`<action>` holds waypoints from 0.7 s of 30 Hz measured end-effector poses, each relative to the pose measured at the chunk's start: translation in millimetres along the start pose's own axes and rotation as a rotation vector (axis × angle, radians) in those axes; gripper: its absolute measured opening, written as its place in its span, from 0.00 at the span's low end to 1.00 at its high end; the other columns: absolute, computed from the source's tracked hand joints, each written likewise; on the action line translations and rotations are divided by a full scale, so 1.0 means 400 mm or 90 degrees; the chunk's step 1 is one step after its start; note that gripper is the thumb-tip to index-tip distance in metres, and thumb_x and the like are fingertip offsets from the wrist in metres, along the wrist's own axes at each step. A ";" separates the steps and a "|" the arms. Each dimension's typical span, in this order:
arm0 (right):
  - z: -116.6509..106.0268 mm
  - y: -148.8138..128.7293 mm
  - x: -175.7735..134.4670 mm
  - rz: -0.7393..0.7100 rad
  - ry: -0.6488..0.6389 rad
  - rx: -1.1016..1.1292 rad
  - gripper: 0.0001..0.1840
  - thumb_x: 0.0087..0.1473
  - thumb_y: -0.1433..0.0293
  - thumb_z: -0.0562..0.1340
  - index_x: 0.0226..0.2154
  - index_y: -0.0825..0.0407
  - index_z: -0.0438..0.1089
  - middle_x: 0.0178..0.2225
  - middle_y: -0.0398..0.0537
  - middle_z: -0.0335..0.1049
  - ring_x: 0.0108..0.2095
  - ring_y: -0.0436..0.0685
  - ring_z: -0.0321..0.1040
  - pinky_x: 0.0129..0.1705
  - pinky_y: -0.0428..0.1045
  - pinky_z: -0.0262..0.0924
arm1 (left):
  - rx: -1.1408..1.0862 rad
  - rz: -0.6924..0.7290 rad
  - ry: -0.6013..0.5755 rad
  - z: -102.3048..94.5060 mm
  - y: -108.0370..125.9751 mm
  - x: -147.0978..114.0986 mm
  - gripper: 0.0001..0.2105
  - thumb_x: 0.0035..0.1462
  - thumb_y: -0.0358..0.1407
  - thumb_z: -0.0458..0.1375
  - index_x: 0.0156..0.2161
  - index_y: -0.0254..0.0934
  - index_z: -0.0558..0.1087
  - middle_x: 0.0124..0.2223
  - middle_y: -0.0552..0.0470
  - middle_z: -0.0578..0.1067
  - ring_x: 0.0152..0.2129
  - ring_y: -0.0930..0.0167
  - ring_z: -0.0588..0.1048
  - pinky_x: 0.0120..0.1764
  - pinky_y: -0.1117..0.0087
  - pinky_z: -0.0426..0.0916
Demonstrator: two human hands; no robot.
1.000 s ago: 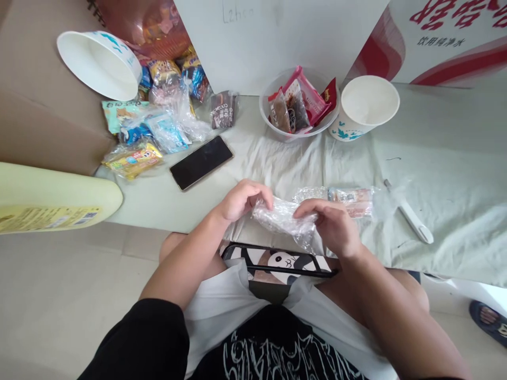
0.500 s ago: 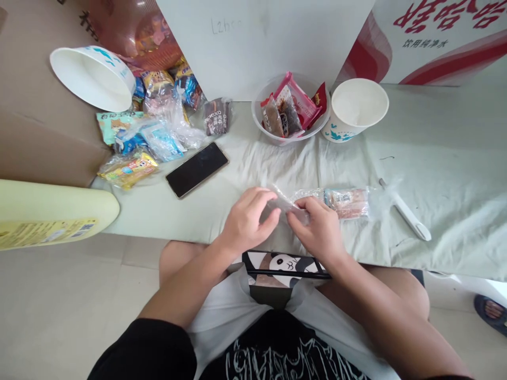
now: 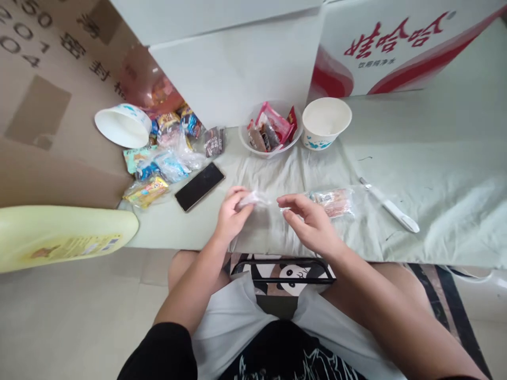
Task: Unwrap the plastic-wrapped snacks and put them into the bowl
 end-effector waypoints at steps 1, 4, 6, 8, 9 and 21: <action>-0.010 -0.003 0.004 0.004 0.011 0.002 0.11 0.57 0.67 0.60 0.42 0.49 0.74 0.45 0.52 0.79 0.44 0.58 0.76 0.46 0.54 0.71 | 0.034 0.009 0.047 -0.024 0.003 0.008 0.12 0.56 0.48 0.64 0.36 0.42 0.74 0.39 0.51 0.77 0.38 0.65 0.77 0.40 0.60 0.73; -0.038 -0.022 0.019 -0.002 0.030 0.011 0.09 0.56 0.68 0.59 0.39 0.50 0.73 0.42 0.51 0.78 0.40 0.56 0.76 0.40 0.52 0.70 | 0.071 0.034 0.115 -0.057 0.045 0.049 0.12 0.55 0.47 0.65 0.36 0.46 0.68 0.31 0.55 0.70 0.27 0.69 0.71 0.31 0.63 0.67; -0.057 -0.042 0.027 -0.024 0.039 0.014 0.08 0.55 0.69 0.58 0.37 0.50 0.72 0.40 0.50 0.78 0.39 0.56 0.75 0.39 0.51 0.69 | 0.096 0.075 0.144 -0.047 0.114 0.102 0.14 0.54 0.45 0.65 0.33 0.44 0.64 0.28 0.57 0.66 0.24 0.71 0.65 0.29 0.66 0.63; -0.077 -0.056 0.034 -0.038 0.048 0.016 0.08 0.55 0.69 0.57 0.36 0.49 0.71 0.39 0.49 0.77 0.38 0.55 0.74 0.38 0.50 0.68 | 0.161 0.165 0.167 -0.004 0.222 0.176 0.14 0.54 0.40 0.64 0.30 0.42 0.62 0.27 0.57 0.63 0.24 0.72 0.63 0.30 0.67 0.62; -0.088 -0.060 0.037 -0.042 0.053 0.017 0.08 0.55 0.69 0.57 0.36 0.49 0.71 0.39 0.49 0.77 0.39 0.55 0.74 0.38 0.50 0.67 | 0.191 0.214 0.163 0.034 0.279 0.220 0.15 0.53 0.38 0.64 0.29 0.42 0.60 0.26 0.57 0.62 0.24 0.72 0.63 0.30 0.67 0.62; -0.175 -0.041 0.082 -0.006 0.074 0.007 0.07 0.54 0.70 0.56 0.33 0.49 0.69 0.31 0.44 0.74 0.32 0.53 0.69 0.35 0.49 0.60 | 0.675 0.144 -0.491 0.600 0.313 0.572 0.08 0.50 0.32 0.65 0.26 0.31 0.71 0.25 0.59 0.73 0.26 0.75 0.78 0.42 0.70 0.74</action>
Point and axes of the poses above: each hand's wrist, its own x-axis towards the middle knuckle, its own z-axis out of the palm, y = z × x, the point moved 9 cm from there along x, towards the middle knuckle
